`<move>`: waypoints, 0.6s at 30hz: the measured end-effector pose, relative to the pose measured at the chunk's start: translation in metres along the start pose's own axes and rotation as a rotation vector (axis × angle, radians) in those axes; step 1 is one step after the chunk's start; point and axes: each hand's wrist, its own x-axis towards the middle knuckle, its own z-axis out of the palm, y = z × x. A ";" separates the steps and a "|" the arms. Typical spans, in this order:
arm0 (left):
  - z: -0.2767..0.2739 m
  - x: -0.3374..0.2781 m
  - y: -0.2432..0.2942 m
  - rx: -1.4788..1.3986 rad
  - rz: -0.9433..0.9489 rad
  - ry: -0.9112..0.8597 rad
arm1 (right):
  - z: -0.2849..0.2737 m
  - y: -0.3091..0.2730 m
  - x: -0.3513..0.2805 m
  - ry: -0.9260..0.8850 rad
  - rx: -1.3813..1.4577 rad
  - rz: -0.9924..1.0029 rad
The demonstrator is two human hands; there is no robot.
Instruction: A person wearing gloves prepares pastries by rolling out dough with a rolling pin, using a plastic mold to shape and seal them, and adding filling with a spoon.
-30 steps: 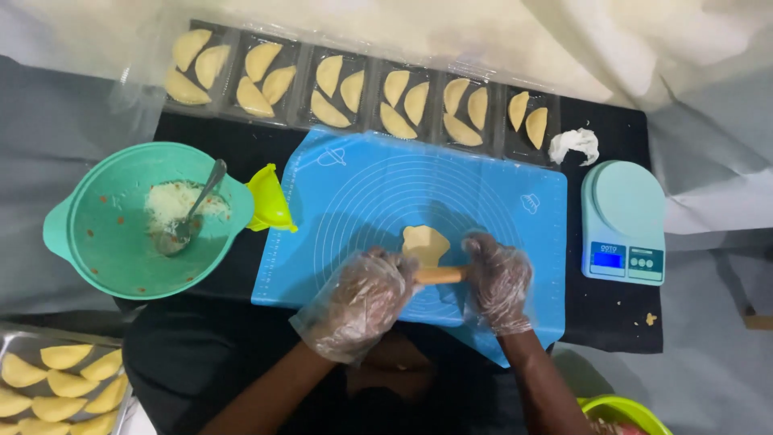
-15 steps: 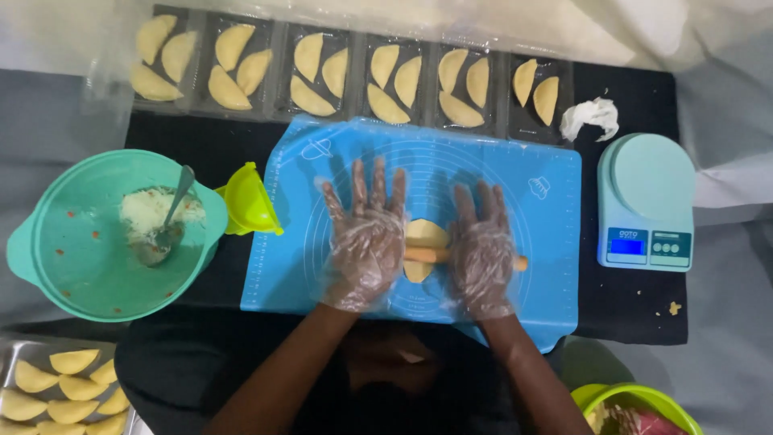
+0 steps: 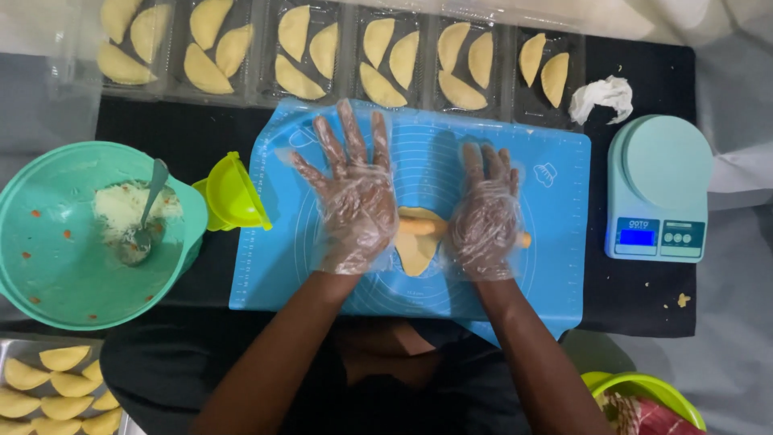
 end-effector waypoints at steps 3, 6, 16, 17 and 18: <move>-0.011 -0.001 0.004 -0.129 -0.011 0.016 | 0.002 -0.001 0.007 0.088 0.046 0.006; 0.021 0.012 -0.007 -0.090 0.077 0.276 | -0.019 -0.021 0.021 0.123 0.366 0.243; 0.030 0.025 -0.005 0.162 0.138 0.549 | 0.033 0.033 0.036 0.276 -0.039 -0.124; 0.030 0.025 -0.004 0.161 0.138 0.546 | 0.038 0.036 0.038 0.273 -0.040 -0.123; 0.028 0.025 -0.004 0.187 0.122 0.552 | 0.041 0.038 0.042 0.284 -0.004 -0.128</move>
